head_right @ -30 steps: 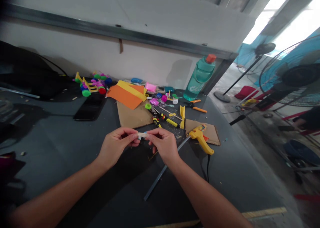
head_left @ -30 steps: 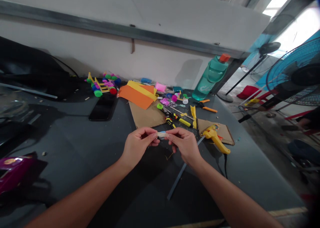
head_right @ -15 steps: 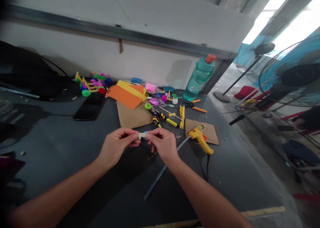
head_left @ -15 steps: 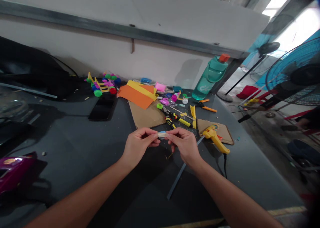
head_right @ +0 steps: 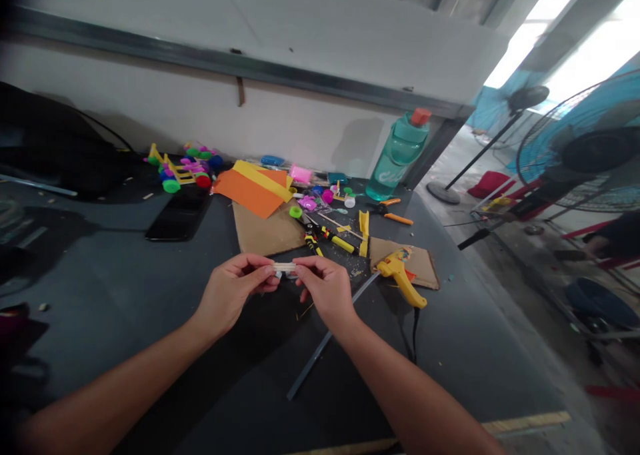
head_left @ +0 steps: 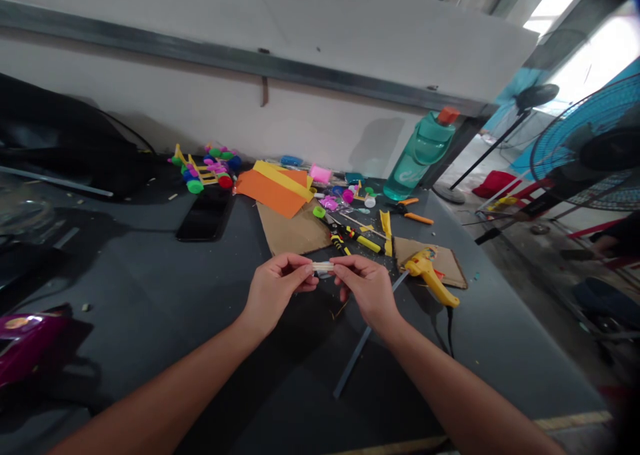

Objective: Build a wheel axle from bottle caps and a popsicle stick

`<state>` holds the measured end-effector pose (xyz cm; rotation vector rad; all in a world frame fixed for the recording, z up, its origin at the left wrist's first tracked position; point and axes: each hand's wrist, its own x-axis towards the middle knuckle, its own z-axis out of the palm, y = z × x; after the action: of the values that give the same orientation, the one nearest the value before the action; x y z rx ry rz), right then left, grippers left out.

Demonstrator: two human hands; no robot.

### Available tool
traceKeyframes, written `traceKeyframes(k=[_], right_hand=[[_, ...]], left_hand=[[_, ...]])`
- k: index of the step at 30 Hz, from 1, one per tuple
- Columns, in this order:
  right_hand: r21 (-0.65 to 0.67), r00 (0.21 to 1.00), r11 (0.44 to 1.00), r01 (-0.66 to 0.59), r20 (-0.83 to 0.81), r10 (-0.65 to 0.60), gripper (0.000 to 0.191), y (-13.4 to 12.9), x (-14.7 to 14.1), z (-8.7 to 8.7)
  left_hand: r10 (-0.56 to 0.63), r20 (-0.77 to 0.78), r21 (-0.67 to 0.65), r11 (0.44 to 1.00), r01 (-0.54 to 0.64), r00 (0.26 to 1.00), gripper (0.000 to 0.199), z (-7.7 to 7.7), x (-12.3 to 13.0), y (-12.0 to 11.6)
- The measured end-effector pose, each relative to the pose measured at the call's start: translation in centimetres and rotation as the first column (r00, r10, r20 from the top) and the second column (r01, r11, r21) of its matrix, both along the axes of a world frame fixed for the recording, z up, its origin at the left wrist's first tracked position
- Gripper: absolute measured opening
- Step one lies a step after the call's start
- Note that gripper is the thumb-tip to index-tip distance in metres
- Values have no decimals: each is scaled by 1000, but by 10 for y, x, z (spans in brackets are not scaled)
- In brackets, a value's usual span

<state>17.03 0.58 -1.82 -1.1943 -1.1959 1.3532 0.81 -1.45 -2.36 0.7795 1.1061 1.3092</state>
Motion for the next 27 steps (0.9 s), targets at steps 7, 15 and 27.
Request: traceKeyframes(k=[7, 15, 27], right_hand=[[55, 995, 998, 21, 93, -26, 16, -1, 1, 4], [68, 989, 997, 26, 141, -36, 14, -2, 1, 6], [62, 993, 998, -28, 115, 21, 21, -2, 1, 5]], left_hand=[[-54, -11, 28, 998, 55, 998, 15, 1, 1, -2], [-50, 2, 12, 999, 50, 999, 16, 2, 1, -2], [-10, -17, -12, 1000, 10, 1000, 22, 1, -1, 0]])
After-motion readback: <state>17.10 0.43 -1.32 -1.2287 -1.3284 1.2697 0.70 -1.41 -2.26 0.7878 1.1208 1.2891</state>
